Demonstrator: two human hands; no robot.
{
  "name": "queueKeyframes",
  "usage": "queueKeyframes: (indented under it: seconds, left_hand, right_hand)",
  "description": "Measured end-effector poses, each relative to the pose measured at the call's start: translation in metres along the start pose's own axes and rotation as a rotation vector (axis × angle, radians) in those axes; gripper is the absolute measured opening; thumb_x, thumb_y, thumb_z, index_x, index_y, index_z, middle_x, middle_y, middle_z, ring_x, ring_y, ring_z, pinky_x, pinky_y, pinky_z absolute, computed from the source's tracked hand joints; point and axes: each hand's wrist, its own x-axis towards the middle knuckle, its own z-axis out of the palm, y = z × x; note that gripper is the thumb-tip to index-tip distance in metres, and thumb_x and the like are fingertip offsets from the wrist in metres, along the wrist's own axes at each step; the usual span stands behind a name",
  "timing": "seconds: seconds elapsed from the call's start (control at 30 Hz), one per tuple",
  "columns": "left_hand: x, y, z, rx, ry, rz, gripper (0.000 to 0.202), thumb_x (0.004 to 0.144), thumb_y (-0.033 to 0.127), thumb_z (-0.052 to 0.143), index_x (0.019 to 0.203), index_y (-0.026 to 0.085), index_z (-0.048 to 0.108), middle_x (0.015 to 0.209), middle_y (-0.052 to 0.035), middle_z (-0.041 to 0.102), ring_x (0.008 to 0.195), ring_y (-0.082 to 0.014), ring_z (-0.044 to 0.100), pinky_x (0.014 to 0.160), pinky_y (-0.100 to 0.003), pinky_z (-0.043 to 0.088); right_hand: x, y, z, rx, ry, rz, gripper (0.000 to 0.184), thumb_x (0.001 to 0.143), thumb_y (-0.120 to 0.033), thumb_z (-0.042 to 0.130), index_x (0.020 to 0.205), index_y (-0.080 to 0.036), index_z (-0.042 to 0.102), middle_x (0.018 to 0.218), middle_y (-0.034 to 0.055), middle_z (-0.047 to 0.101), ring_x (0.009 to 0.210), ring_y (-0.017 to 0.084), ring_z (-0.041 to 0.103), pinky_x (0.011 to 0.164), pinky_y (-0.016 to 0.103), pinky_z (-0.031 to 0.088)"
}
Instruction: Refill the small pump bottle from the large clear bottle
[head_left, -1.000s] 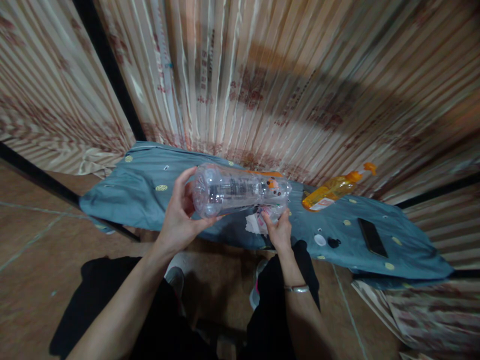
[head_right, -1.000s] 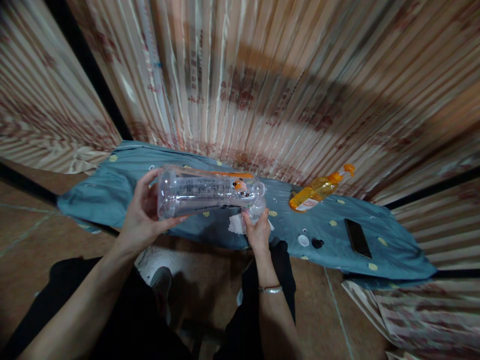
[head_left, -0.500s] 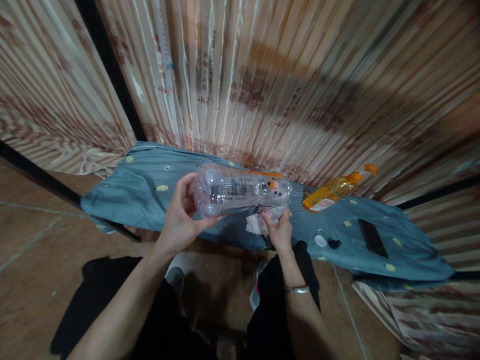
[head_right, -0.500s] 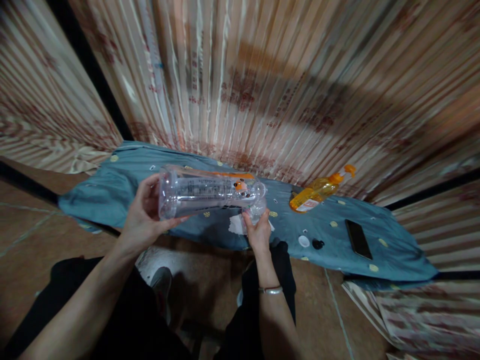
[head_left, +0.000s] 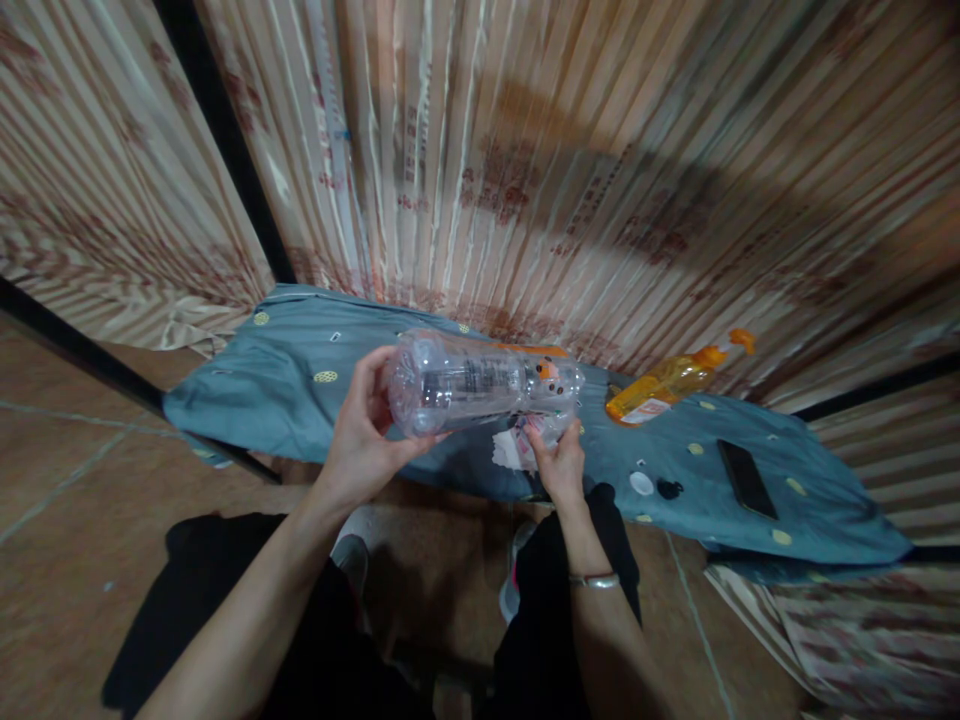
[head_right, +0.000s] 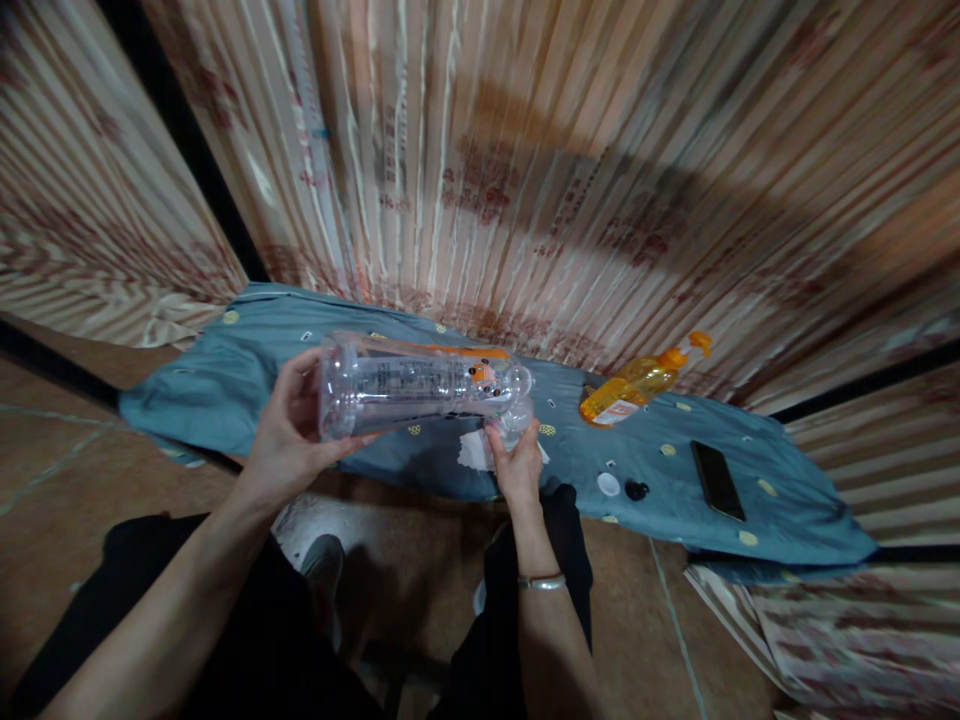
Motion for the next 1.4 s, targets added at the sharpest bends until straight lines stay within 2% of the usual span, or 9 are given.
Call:
queueKeyframes:
  seconds: [0.2,0.57,0.87,1.1,1.4]
  left_hand:
    - [0.0006,0.0004,-0.0004,0.018,0.006,0.005,0.088,0.051,0.027,0.096,0.126,0.025,0.049,0.125,-0.0070,0.062,0.112,-0.0236,0.065,0.087,-0.031,0.060]
    - [0.0003,-0.0017,-0.0007,0.014,-0.001,0.020,0.087,0.053,0.031,0.096,0.126,0.027,0.049,0.128,-0.0074,0.061,0.115,-0.0249,0.065,0.088,-0.033,0.060]
    - [0.0010,0.0013,-0.0011,0.015,-0.009,0.029,0.084,0.054,0.025,0.095,0.125,0.027,0.050,0.126,-0.0058,0.061,0.112,-0.0216,0.065,0.086,-0.028,0.060]
    - [0.0011,-0.0008,-0.0021,0.048,-0.009,0.048,0.086,0.054,0.030,0.095,0.126,0.026,0.049,0.127,-0.0073,0.062,0.115,-0.0244,0.064,0.089,-0.032,0.059]
    - [0.0010,-0.0012,-0.0036,0.046,-0.022,0.052,0.087,0.053,0.023,0.095,0.127,0.027,0.050,0.129,-0.0066,0.061,0.116,-0.0230,0.063,0.090,-0.030,0.059]
  right_hand:
    - [-0.0003,0.0000,0.0004,0.002,-0.004,-0.001,0.065,0.073,-0.070,0.058,0.112,-0.020,0.047,0.098,0.0140,0.072,0.093,0.034,0.069,0.081,0.044,0.052]
    - [0.0004,0.0020,0.0012,0.010,0.006,-0.007,0.064,0.073,-0.071,0.059,0.112,-0.021,0.047,0.097,0.0129,0.072,0.091,0.034,0.070,0.077,0.041,0.052]
    - [0.0003,0.0009,0.0012,0.008,0.006,0.012,0.065,0.072,-0.069,0.061,0.112,-0.020,0.047,0.097,0.0137,0.072,0.089,0.034,0.070,0.077,0.042,0.052]
    - [-0.0002,0.0010,0.0007,0.008,0.011,-0.013,0.064,0.073,-0.070,0.060,0.111,-0.020,0.047,0.096,0.0133,0.072,0.089,0.034,0.070,0.077,0.042,0.052]
    - [0.0006,0.0039,0.0020,0.022,0.016,-0.028,0.064,0.073,-0.069,0.060,0.111,-0.020,0.047,0.097,0.0137,0.072,0.089,0.034,0.070,0.078,0.043,0.053]
